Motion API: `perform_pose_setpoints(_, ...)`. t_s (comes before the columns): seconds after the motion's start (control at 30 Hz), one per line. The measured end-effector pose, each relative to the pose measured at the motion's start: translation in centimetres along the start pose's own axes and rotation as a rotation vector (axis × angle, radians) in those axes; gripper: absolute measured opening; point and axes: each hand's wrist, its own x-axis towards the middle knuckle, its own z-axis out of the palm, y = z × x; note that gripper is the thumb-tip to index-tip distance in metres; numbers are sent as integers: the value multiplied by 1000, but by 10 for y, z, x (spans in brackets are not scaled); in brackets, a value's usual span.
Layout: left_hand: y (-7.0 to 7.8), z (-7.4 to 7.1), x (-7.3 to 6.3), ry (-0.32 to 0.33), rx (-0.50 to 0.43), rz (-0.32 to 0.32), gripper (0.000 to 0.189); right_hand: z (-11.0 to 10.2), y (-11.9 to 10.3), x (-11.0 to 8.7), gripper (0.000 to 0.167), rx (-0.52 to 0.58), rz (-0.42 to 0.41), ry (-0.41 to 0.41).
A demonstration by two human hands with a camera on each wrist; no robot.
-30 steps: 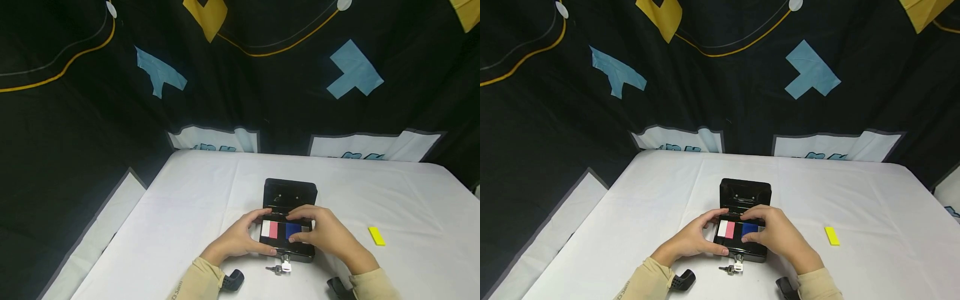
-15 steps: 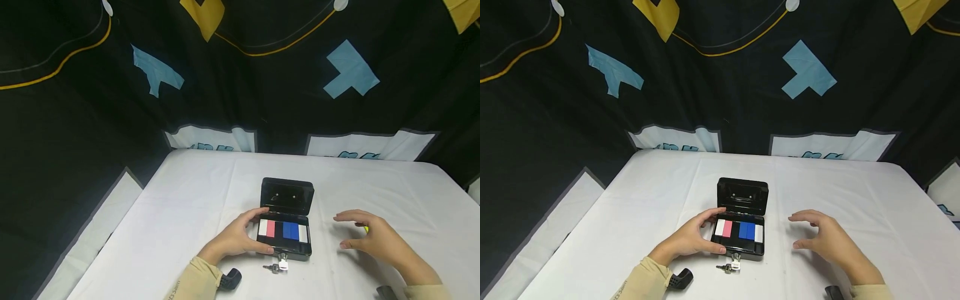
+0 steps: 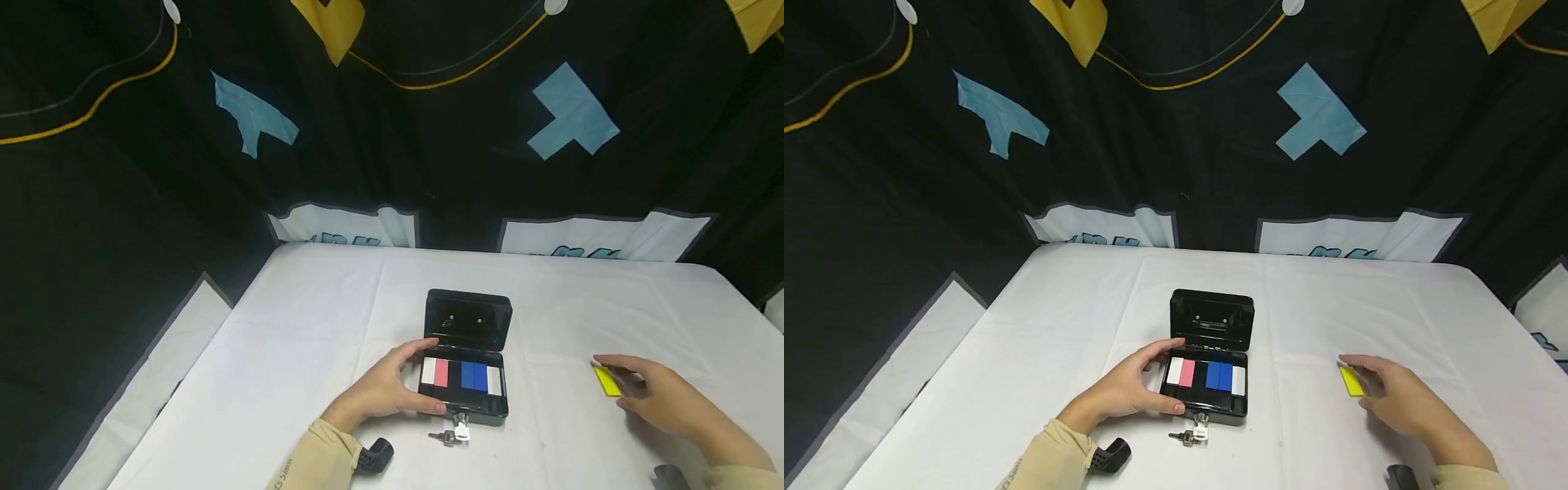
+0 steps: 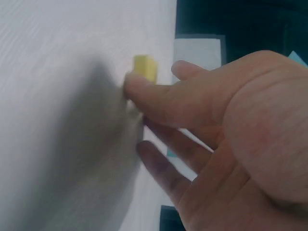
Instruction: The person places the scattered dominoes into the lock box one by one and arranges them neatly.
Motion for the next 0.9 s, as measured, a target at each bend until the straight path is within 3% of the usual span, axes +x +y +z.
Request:
perform_pose_setpoints(0.2, 0, 0, -1, -3, 3, -27, 98, 2, 4, -4, 60, -7, -10, 24)
perform_pose_setpoints(0.6, 1, -1, 0, -6, 0, 6, 97, 6, 3, -10, 46, -14, -67, 111)
perform_pose_setpoints(0.9, 1, -2, 1, -4, 8, -2, 98, 11, -31, -8, 40, 64, -142, 214)
